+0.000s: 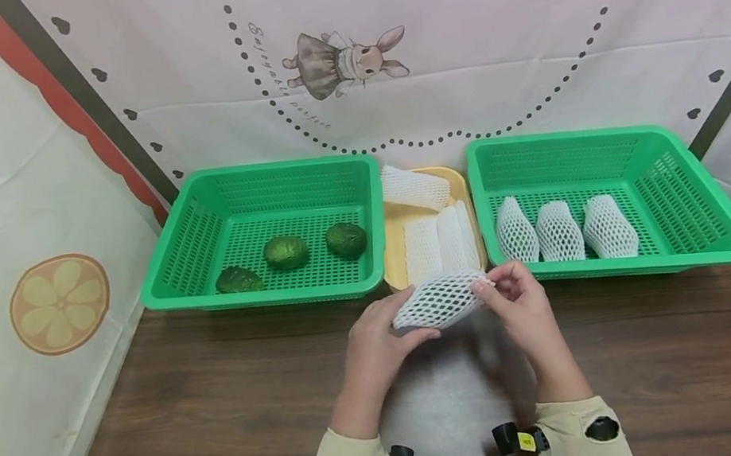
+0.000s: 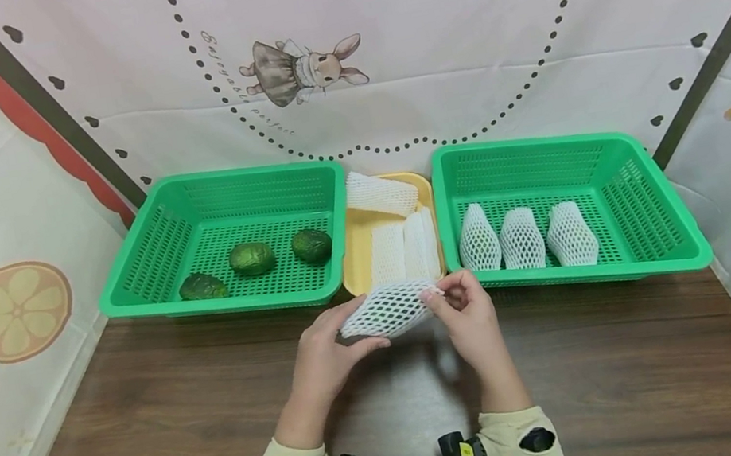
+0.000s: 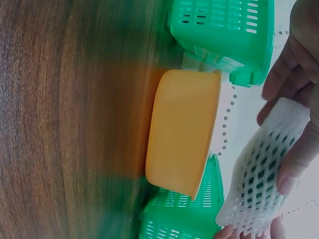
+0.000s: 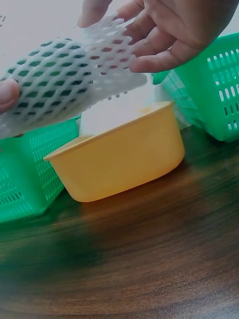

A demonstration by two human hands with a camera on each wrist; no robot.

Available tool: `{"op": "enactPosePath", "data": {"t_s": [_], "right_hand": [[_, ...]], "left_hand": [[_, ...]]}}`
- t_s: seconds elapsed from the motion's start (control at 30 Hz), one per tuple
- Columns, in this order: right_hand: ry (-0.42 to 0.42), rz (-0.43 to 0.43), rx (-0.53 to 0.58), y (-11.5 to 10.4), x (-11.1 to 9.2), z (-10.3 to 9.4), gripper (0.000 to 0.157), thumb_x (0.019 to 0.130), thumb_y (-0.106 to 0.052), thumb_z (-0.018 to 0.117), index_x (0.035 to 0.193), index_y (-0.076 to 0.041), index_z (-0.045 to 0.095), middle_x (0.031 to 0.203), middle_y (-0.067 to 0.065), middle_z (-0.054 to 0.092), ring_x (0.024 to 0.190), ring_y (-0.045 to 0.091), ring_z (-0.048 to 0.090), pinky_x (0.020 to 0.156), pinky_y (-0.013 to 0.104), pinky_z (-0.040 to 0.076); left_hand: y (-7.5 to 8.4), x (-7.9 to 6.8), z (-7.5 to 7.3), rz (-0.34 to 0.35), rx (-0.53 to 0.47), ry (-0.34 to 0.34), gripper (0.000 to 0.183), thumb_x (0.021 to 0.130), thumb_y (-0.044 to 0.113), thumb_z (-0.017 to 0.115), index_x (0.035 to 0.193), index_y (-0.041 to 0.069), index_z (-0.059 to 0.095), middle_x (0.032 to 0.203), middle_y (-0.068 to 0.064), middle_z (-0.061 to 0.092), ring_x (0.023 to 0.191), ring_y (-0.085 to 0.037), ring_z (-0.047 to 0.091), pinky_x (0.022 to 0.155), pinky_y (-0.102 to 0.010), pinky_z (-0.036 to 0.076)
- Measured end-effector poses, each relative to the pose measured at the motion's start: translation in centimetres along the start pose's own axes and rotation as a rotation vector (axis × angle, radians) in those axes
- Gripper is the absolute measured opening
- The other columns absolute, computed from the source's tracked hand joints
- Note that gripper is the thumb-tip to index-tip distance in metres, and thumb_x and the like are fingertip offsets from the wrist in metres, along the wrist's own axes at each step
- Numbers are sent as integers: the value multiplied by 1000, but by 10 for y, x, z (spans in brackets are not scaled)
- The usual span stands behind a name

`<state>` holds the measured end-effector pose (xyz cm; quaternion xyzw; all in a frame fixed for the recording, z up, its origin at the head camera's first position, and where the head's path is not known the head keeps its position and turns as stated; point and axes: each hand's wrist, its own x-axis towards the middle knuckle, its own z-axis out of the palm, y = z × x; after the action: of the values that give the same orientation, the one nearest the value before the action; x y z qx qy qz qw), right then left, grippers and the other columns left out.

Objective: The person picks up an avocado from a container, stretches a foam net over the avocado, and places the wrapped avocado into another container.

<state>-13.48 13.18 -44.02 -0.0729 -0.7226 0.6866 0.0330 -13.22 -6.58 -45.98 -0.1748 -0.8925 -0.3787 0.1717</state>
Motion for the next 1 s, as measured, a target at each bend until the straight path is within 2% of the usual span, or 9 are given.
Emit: {"op": "enactPosePath", "data": {"t_s": [0.23, 0.37, 0.43, 0.5, 0.57, 0.63, 0.73, 0.87, 1.0], "right_hand": [[11, -3, -8, -2, -2, -2, 23, 87, -7, 64, 102, 0, 49, 91, 3, 59, 83, 10, 56, 69, 22, 48], [10, -101, -100, -4, -3, -7, 29, 82, -7, 70, 103, 1, 52, 93, 4, 50, 85, 13, 48, 72, 23, 42], [-53, -190, -183, -6, -3, -11, 38, 76, -6, 75, 108, 0, 53, 105, 8, 47, 98, 16, 44, 83, 29, 38], [-163, -267, -251, -8, -3, -15, 50, 72, -5, 78, 115, -3, 53, 122, 9, 42, 114, 19, 36, 93, 39, 31], [-285, -291, -317, -10, -3, -19, 62, 69, -10, 81, 124, -9, 51, 136, 8, 35, 123, 23, 30, 96, 47, 27], [-386, -257, -343, -12, -2, -21, 69, 69, -13, 82, 129, -15, 48, 139, 7, 34, 122, 27, 33, 95, 49, 30], [-445, -164, -368, -13, -3, -22, 68, 72, -20, 81, 131, -20, 47, 133, 9, 42, 108, 27, 44, 87, 42, 38], [-421, -109, -373, -14, -3, -22, 62, 74, -23, 79, 129, -19, 51, 125, 13, 47, 100, 27, 48, 81, 38, 42], [-376, -96, -369, -19, -1, -27, 58, 75, -23, 78, 127, -17, 52, 125, 12, 48, 101, 26, 47, 82, 38, 41]], "left_hand": [[-5, -1, 1, 137, -76, 125, 63, 52, 27, 86, 109, 7, 69, 95, -5, 69, 87, -16, 63, 77, -28, 51], [-5, -2, 0, 127, -144, 112, 60, 53, 23, 86, 109, 9, 69, 99, -5, 69, 91, -16, 63, 79, -29, 50], [-5, -2, -1, 103, -192, 75, 59, 55, 21, 86, 111, 10, 69, 104, -5, 67, 96, -16, 61, 82, -31, 50], [-5, -3, -3, 79, -240, 25, 59, 57, 20, 85, 113, 11, 67, 109, -3, 65, 101, -15, 59, 86, -33, 48], [-5, -3, -3, 58, -289, -31, 58, 60, 18, 85, 115, 13, 66, 113, -1, 63, 105, -14, 57, 89, -34, 46], [-5, -3, -4, 41, -319, -80, 58, 63, 18, 84, 118, 14, 64, 116, 1, 61, 108, -12, 55, 92, -34, 43], [-5, -4, -4, 27, -346, -118, 58, 65, 17, 83, 120, 14, 63, 118, 2, 60, 109, -11, 54, 94, -34, 42], [-5, -4, -3, 2, -351, -108, 60, 67, 18, 83, 123, 16, 60, 122, 2, 56, 110, -12, 52, 93, -37, 42], [-6, -3, -4, -5, -365, -48, 60, 70, 16, 81, 125, 14, 56, 124, 0, 54, 106, -16, 52, 86, -37, 46]]}}
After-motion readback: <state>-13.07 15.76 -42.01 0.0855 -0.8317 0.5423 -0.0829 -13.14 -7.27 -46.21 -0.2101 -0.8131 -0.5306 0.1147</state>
